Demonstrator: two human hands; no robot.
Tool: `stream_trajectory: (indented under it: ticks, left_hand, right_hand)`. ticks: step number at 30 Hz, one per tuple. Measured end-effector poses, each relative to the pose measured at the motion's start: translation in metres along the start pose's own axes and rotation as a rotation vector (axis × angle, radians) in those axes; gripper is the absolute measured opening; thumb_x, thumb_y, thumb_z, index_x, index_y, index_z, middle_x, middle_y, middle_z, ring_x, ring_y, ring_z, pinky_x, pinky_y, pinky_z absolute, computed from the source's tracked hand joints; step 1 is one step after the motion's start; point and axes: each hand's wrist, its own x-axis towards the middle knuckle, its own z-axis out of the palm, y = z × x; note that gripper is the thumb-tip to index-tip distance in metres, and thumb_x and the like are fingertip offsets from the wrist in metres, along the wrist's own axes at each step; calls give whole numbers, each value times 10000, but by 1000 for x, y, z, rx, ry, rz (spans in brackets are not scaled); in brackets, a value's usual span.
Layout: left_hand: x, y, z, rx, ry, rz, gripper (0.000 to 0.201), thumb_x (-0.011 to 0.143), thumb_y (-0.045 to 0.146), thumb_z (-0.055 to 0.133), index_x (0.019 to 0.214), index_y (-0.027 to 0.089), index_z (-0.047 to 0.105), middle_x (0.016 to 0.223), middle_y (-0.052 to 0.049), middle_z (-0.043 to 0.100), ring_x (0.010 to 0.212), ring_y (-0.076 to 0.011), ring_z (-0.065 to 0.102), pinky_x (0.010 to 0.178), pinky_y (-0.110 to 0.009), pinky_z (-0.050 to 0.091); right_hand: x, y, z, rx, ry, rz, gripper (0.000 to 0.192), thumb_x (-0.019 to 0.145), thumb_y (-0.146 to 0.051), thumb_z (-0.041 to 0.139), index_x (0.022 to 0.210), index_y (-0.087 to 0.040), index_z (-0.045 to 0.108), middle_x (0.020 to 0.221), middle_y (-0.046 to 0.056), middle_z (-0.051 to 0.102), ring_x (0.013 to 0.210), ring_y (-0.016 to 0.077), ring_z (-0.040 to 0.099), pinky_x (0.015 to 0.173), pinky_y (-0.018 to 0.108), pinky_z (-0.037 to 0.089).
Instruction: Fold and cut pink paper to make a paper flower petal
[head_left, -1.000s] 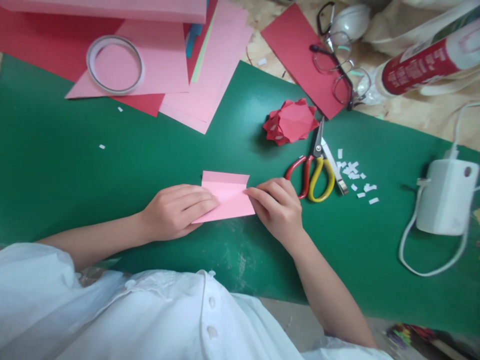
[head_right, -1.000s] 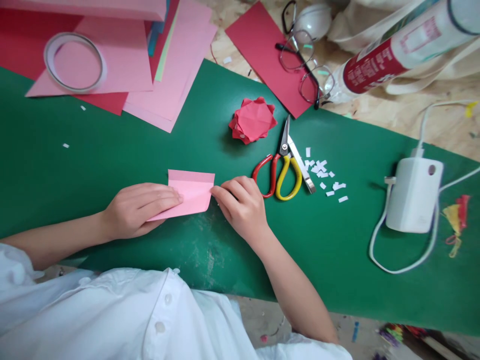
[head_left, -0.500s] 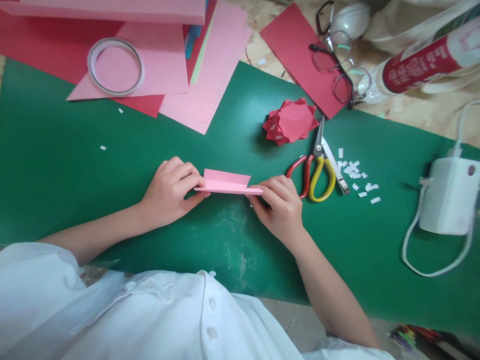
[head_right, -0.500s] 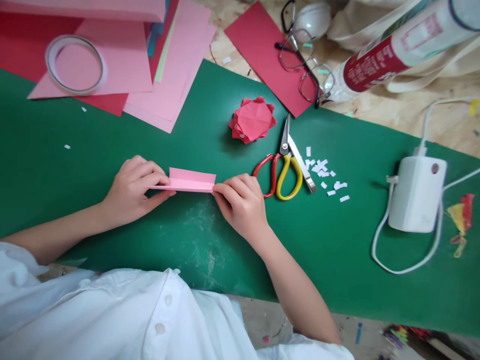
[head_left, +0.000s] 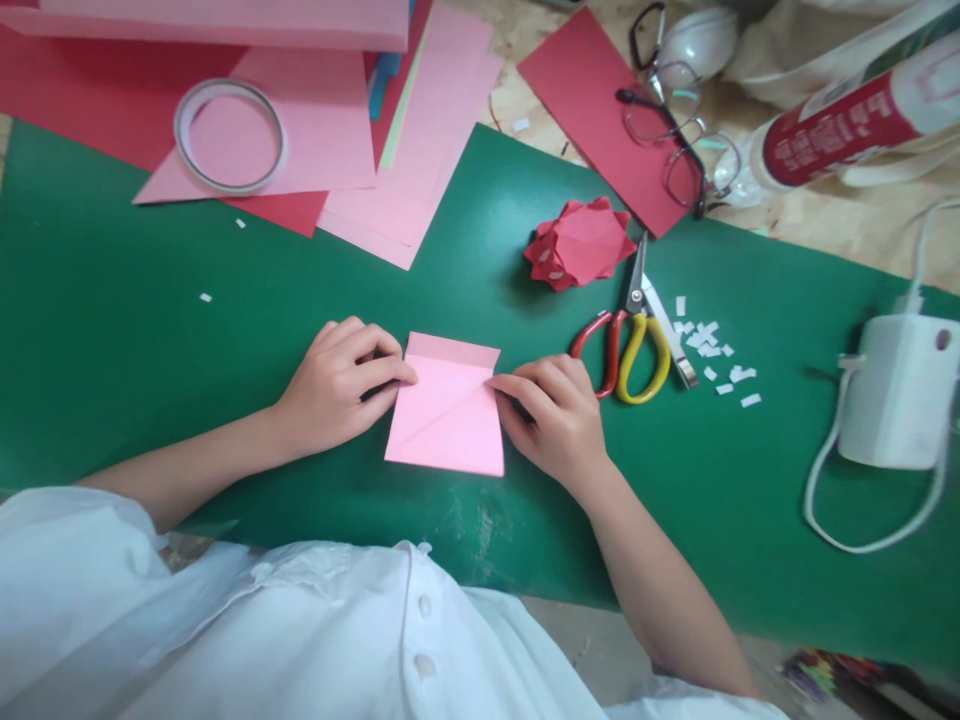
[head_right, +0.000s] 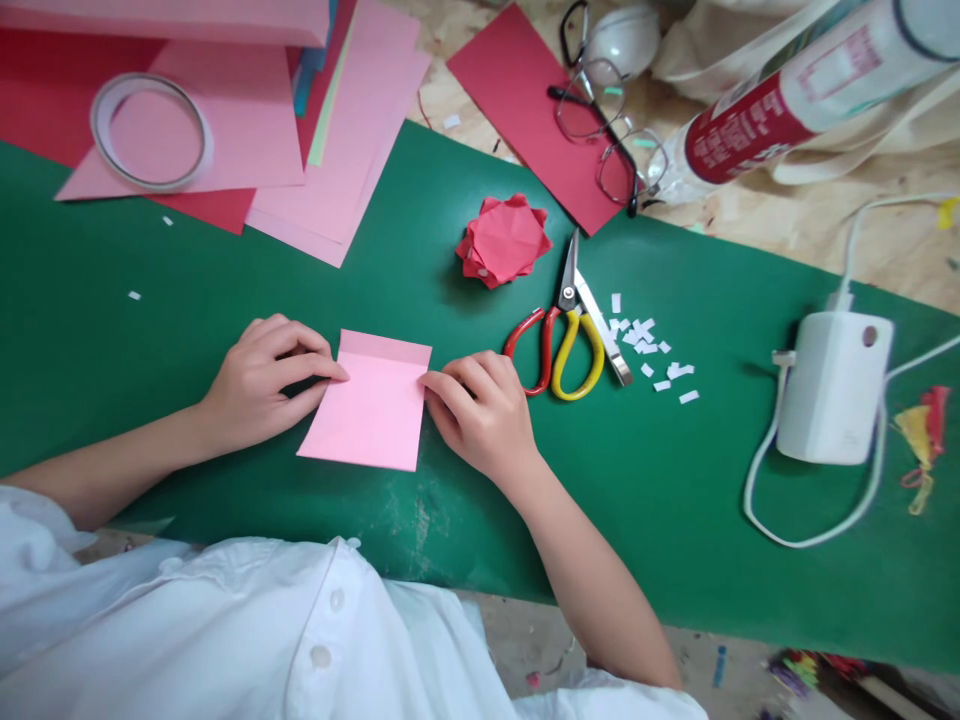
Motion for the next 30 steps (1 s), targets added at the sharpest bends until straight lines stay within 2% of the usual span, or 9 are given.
stream_trajectory:
  ticks: [5, 10, 17, 20, 21, 23, 24, 27, 30]
  left_hand:
    - [0, 0, 0, 8, 2, 2, 119, 924, 167, 645, 884, 221, 743, 926, -30, 693, 781, -164, 540, 710, -331, 364]
    - [-2, 0, 1, 49, 4, 22, 121, 923, 165, 633, 886, 215, 737, 957, -35, 717, 819, -175, 564, 714, -336, 371]
    - [-3, 2, 1, 92, 16, 53, 117, 919, 164, 638, 873, 207, 736, 943, -38, 729, 800, -175, 558, 700, -333, 377]
    - [-4, 2, 0, 93, 20, 63, 118, 926, 175, 643, 908, 222, 750, 958, -34, 732, 802, -169, 566, 710, -328, 385]
    - [-4, 1, 0, 90, 21, 66, 120, 930, 183, 645, 925, 231, 754, 965, -31, 734, 802, -166, 567, 715, -327, 387]
    - [-5, 1, -1, 86, 20, 74, 121, 937, 201, 649, 952, 248, 759, 980, -25, 738, 807, -163, 570, 723, -327, 388]
    - [-5, 1, 0, 88, 19, 77, 121, 940, 209, 650, 960, 254, 760, 984, -23, 740, 810, -164, 569, 725, -328, 388]
    - [-5, -1, 1, 112, 10, 91, 136, 954, 215, 634, 1001, 260, 753, 1007, -16, 745, 820, -165, 564, 729, -333, 390]
    - [-4, -1, 1, 124, 35, 106, 194, 973, 166, 579, 1050, 256, 733, 1055, -15, 750, 850, -170, 571, 737, -342, 402]
  right_hand:
    - [1, -3, -1, -44, -35, -35, 186, 921, -128, 583, 1100, -166, 608, 914, 81, 631, 808, 212, 532, 708, 366, 429]
    - [0, -2, -3, 38, -13, -82, 167, 884, -82, 552, 1006, -195, 576, 942, 79, 586, 814, 198, 528, 700, 349, 444]
    - [-2, -11, -7, 521, 68, -79, 177, 829, -83, 518, 944, -212, 554, 948, 62, 659, 877, 217, 626, 756, 402, 523]
    - [-5, -24, -8, 701, 11, -138, 168, 899, -230, 472, 989, -198, 611, 955, 80, 699, 924, 251, 654, 760, 432, 530]
    - [-7, -29, -7, 720, 1, -162, 217, 937, -317, 461, 997, -189, 626, 950, 88, 705, 926, 260, 657, 751, 436, 528]
    - [-11, -39, -4, 670, -2, -192, 337, 977, -455, 475, 995, -163, 644, 938, 105, 709, 915, 265, 658, 730, 427, 525]
    - [-12, -43, -2, 600, -5, -208, 312, 977, -435, 519, 986, -151, 649, 936, 108, 713, 911, 259, 659, 729, 416, 525]
    - [-16, -50, 2, 326, -32, -304, 69, 931, -157, 599, 917, -137, 663, 948, 91, 722, 910, 227, 665, 738, 369, 519]
    - [-16, -52, 1, 109, -49, -391, 97, 920, -89, 608, 888, -129, 690, 952, 91, 724, 921, 220, 675, 753, 352, 523]
